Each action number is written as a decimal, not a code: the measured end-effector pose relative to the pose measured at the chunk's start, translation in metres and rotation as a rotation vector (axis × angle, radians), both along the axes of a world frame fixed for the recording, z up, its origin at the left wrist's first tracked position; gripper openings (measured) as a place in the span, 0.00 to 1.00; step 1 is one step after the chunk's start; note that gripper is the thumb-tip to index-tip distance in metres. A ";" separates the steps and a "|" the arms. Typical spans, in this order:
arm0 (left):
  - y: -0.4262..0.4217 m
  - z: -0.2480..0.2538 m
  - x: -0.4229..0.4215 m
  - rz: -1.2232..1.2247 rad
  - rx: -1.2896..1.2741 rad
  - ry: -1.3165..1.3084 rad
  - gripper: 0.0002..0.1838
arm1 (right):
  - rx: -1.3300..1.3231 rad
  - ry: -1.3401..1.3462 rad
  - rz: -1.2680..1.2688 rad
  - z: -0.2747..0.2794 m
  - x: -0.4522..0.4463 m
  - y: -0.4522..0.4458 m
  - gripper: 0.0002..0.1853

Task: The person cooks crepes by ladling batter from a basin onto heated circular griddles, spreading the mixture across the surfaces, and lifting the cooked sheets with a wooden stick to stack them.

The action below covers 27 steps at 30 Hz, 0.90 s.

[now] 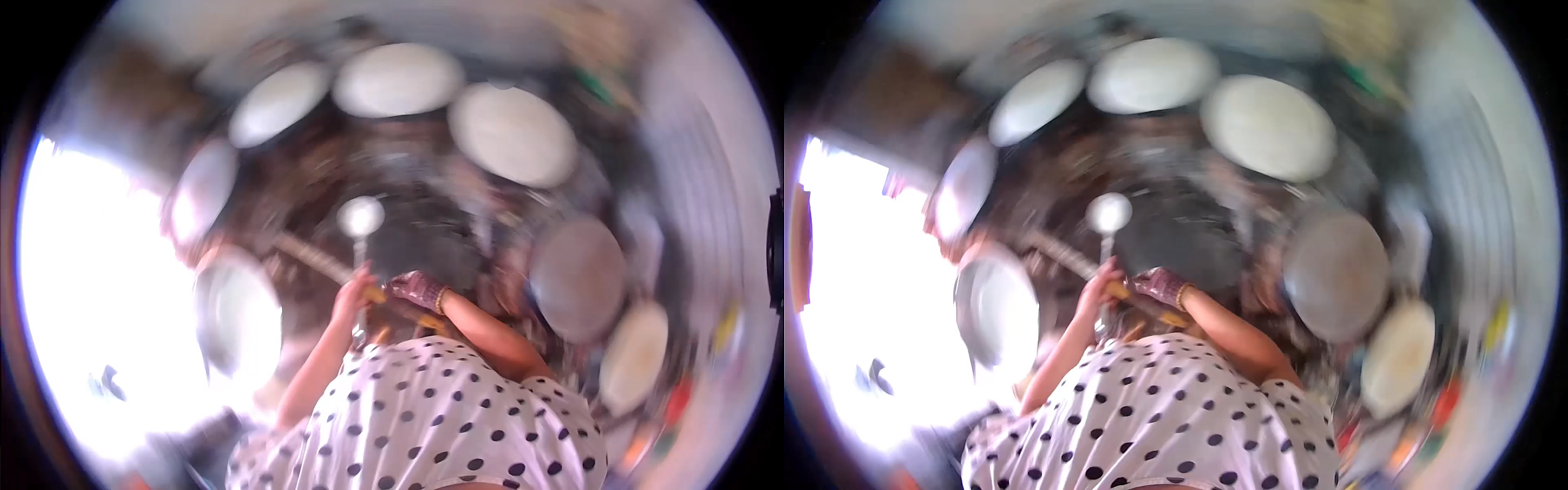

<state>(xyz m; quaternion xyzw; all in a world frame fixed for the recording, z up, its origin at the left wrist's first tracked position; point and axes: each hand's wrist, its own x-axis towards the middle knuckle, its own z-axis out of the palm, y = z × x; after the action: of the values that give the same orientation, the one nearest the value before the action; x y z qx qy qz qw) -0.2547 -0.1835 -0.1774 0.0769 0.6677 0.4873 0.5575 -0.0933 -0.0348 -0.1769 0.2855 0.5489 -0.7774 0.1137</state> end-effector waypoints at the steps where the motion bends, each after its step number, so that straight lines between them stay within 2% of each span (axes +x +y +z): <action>1: -0.023 -0.005 -0.038 0.161 0.073 -0.083 0.33 | 0.149 0.066 0.095 -0.011 -0.070 -0.027 0.14; 2: -0.051 -0.011 -0.084 0.298 0.168 -0.157 0.31 | 0.290 0.153 0.163 -0.023 -0.135 -0.052 0.13; 3: -0.096 -0.022 -0.139 0.505 0.278 -0.368 0.28 | 0.335 0.230 0.202 -0.037 -0.208 -0.076 0.12; 4: -0.096 -0.006 -0.075 0.629 0.408 -0.600 0.25 | 0.381 0.279 0.170 -0.019 -0.148 -0.056 0.12; 5: -0.133 -0.005 -0.083 0.875 0.565 -0.760 0.21 | 0.187 0.228 0.167 -0.008 -0.162 -0.067 0.12; 6: -0.181 -0.020 -0.080 1.009 0.774 -0.983 0.18 | 0.025 0.133 0.147 0.005 -0.171 -0.079 0.13; 8: -0.248 -0.035 -0.054 1.015 0.909 -0.710 0.17 | 0.026 0.192 0.195 0.000 -0.176 -0.087 0.12; 10: -0.285 -0.007 -0.039 1.002 0.205 -0.036 0.19 | 0.032 0.041 0.265 0.021 -0.191 -0.105 0.13; 11: -0.303 0.006 -0.045 1.047 0.190 -0.049 0.19 | 0.140 0.008 0.362 0.043 -0.211 -0.123 0.13; 13: -0.301 -0.011 -0.076 1.006 -0.029 0.083 0.22 | 0.348 -0.050 0.500 0.027 -0.243 -0.128 0.13; 14: -0.297 -0.032 -0.096 1.064 -0.015 0.083 0.18 | 0.353 -0.044 0.512 0.012 -0.261 -0.127 0.13; 16: -0.328 -0.086 -0.160 1.111 -0.011 0.058 0.14 | 1.024 0.093 0.807 -0.007 -0.319 -0.157 0.15; 18: -0.351 -0.145 -0.219 1.022 -0.097 0.068 0.11 | 1.273 0.012 0.938 -0.019 -0.367 -0.186 0.20; 19: -0.359 -0.161 -0.247 0.963 -0.150 0.113 0.10 | 1.205 -0.175 0.946 -0.021 -0.397 -0.200 0.24; 20: -0.355 -0.163 -0.255 0.965 -0.149 0.087 0.10 | 1.207 -0.196 0.962 -0.023 -0.395 -0.202 0.24; 22: -0.354 -0.149 -0.280 0.779 -0.350 0.184 0.13 | 1.209 -0.339 1.122 -0.028 -0.403 -0.214 0.25; 23: -0.356 -0.147 -0.286 0.786 -0.346 0.172 0.13 | 1.211 -0.029 1.190 -0.054 -0.392 -0.202 0.21; 24: -0.353 -0.148 -0.288 0.715 -0.409 0.233 0.14 | 1.215 -0.034 1.206 -0.049 -0.388 -0.199 0.21; 26: -0.352 -0.154 -0.288 0.648 -0.472 0.273 0.16 | 1.246 0.030 0.959 -0.035 -0.389 -0.198 0.18; 27: -0.349 -0.157 -0.286 0.560 -0.519 0.336 0.17 | 1.248 0.015 0.968 -0.042 -0.385 -0.193 0.18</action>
<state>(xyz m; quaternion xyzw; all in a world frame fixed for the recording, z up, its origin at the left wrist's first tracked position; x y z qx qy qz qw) -0.5407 -0.5324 -0.3341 -0.1723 0.8452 0.4161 0.2878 -0.4778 -0.2277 -0.2190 0.0208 0.9477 -0.1918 0.2544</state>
